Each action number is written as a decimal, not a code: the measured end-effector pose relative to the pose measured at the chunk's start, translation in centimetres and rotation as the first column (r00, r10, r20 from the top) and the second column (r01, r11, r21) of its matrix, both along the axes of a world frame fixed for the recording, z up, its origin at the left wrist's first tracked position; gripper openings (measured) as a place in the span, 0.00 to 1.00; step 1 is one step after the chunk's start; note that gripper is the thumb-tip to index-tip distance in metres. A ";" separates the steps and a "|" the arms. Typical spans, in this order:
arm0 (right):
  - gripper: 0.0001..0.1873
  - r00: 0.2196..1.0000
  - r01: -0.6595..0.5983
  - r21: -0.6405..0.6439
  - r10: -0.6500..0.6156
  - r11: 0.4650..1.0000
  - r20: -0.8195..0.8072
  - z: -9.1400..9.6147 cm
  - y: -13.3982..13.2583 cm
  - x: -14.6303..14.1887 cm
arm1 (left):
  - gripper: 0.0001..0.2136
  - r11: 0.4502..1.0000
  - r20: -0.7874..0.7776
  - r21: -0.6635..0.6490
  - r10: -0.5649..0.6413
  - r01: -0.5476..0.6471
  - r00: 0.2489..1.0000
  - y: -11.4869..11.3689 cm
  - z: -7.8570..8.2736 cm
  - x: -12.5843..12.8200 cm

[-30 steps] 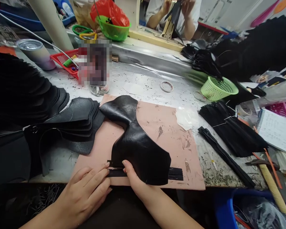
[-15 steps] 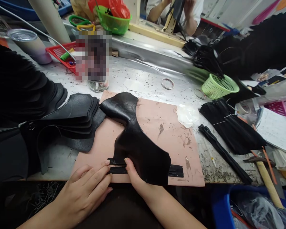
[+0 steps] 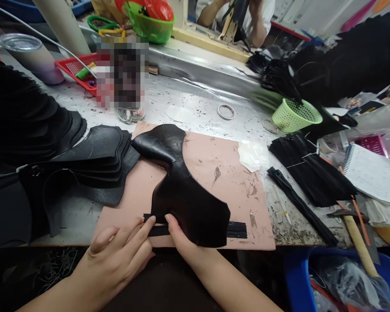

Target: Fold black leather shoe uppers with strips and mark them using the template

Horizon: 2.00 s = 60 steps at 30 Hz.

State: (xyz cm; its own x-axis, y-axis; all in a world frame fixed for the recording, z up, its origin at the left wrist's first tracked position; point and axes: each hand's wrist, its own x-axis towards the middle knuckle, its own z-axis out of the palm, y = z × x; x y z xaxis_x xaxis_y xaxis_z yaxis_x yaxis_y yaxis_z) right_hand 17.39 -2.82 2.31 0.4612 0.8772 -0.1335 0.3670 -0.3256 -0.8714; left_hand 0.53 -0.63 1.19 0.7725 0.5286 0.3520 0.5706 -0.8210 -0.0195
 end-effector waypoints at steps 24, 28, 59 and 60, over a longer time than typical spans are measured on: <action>0.12 0.973 -0.059 0.188 0.014 0.980 0.230 0.8 -1.1 3.1 | 0.15 0.995 -0.087 -0.027 0.091 -0.094 0.992 0.0 0.9 1.4; 0.12 0.960 -0.126 0.210 0.066 0.970 0.272 0.5 -1.3 3.5 | 0.13 0.997 -0.043 -0.011 0.077 -0.078 0.996 0.3 1.1 1.6; 0.13 0.900 -0.306 0.218 0.208 0.927 0.382 0.6 -1.4 4.5 | 0.14 0.999 -0.031 -0.040 -0.038 0.036 0.999 0.8 0.9 3.4; 0.15 0.893 -0.295 0.226 0.184 0.929 0.411 0.8 -1.4 4.9 | 0.14 0.998 -0.028 -0.051 -0.035 0.033 0.999 0.9 0.9 3.4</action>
